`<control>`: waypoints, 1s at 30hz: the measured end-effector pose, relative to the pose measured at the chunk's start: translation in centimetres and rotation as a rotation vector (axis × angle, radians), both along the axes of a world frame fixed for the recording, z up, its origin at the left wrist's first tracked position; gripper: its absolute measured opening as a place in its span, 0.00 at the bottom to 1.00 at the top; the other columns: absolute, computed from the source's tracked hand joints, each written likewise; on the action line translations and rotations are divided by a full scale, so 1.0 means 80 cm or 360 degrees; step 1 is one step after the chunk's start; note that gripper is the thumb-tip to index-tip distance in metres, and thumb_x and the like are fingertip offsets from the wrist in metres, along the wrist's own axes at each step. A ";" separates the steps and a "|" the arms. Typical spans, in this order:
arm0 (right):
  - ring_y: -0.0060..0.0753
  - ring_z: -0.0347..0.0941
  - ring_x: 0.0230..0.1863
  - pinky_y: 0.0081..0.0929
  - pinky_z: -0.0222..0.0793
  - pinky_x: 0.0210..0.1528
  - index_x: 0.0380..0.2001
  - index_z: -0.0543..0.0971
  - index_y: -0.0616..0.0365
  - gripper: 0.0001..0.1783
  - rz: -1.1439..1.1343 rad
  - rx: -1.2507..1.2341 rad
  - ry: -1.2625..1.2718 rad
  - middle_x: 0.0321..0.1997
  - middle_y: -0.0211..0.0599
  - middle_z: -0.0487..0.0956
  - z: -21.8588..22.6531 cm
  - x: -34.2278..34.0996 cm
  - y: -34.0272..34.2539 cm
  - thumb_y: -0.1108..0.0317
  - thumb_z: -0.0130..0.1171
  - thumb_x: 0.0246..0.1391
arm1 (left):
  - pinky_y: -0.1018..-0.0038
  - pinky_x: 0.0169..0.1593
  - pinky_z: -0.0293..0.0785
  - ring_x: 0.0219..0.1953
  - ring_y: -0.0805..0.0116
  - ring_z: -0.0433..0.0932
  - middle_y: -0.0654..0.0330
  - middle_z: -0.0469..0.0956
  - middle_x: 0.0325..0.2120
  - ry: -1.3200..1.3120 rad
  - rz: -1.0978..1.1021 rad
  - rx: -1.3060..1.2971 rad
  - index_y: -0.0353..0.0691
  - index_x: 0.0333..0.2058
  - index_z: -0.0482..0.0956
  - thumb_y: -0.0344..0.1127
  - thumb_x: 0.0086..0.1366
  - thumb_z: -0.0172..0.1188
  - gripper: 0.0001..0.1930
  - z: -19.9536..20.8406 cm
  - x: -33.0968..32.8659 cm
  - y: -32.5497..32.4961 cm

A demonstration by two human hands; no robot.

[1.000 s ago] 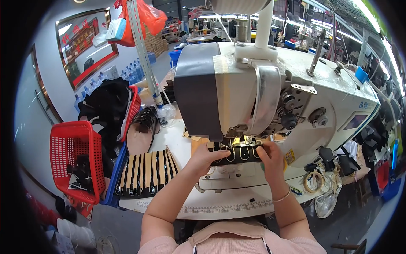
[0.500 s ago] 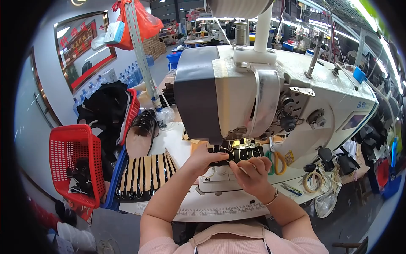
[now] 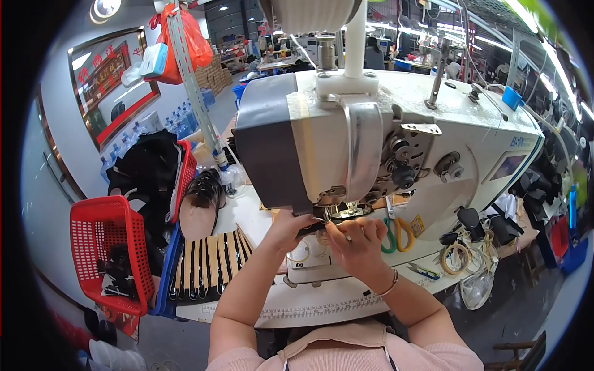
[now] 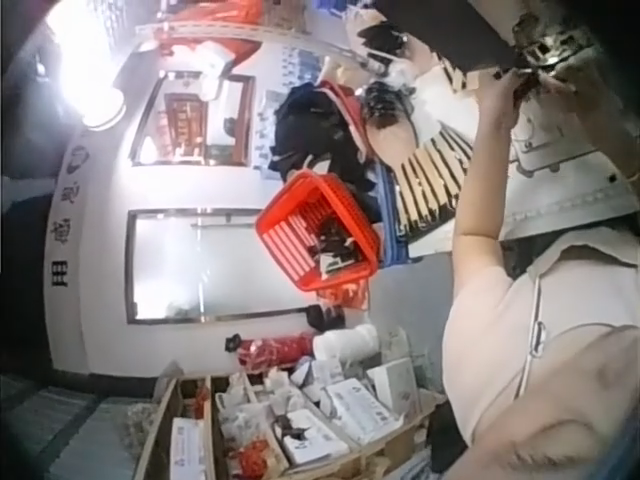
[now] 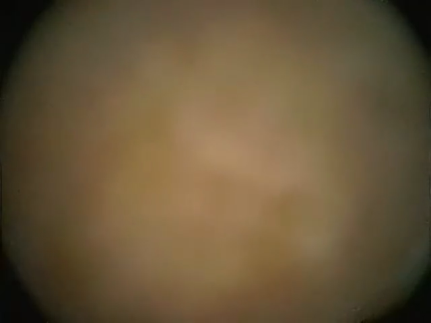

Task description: Using an industrial sewing machine to stitch together black and yellow striped shoe upper components.

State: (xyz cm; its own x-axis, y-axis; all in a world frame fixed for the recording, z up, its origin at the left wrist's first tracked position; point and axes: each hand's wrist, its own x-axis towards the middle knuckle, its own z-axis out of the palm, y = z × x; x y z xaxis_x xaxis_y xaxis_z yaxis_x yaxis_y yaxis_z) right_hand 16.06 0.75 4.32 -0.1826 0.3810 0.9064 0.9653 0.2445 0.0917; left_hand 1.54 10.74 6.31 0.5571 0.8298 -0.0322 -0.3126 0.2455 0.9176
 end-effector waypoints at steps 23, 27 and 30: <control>0.31 0.62 0.33 0.34 0.54 0.40 0.34 0.79 0.46 0.14 0.0093 -0.0082 0.0125 0.29 0.24 0.66 0.009 0.005 -0.004 0.66 0.66 0.39 | 0.81 0.33 0.69 0.32 0.77 0.73 0.62 0.75 0.34 -0.0236 0.0972 0.0165 0.31 0.38 0.72 0.28 0.54 0.63 0.14 -0.032 0.043 -0.071; 0.32 0.63 0.33 0.34 0.55 0.40 0.35 0.79 0.46 0.14 0.0110 -0.0107 0.0145 0.29 0.24 0.66 0.008 0.004 -0.005 0.68 0.65 0.39 | 0.81 0.38 0.68 0.36 0.77 0.72 0.62 0.74 0.37 -0.0321 0.1096 0.0215 0.32 0.39 0.70 0.27 0.56 0.62 0.14 -0.033 0.050 -0.077; 0.32 0.63 0.34 0.34 0.55 0.40 0.35 0.79 0.47 0.14 0.0113 -0.0102 0.0166 0.30 0.24 0.67 0.003 0.002 -0.003 0.69 0.64 0.39 | 0.79 0.39 0.69 0.35 0.77 0.71 0.62 0.74 0.36 -0.0343 0.1104 0.0102 0.32 0.38 0.70 0.28 0.56 0.62 0.13 -0.030 0.052 -0.082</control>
State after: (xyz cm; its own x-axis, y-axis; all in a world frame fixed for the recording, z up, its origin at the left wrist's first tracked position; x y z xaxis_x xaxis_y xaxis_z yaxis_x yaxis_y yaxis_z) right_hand 16.21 0.47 4.55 -0.1174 0.4280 0.8961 0.9488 0.3149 -0.0261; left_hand 5.71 4.20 3.91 -0.1090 0.9909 0.0793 -0.5522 -0.1267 0.8240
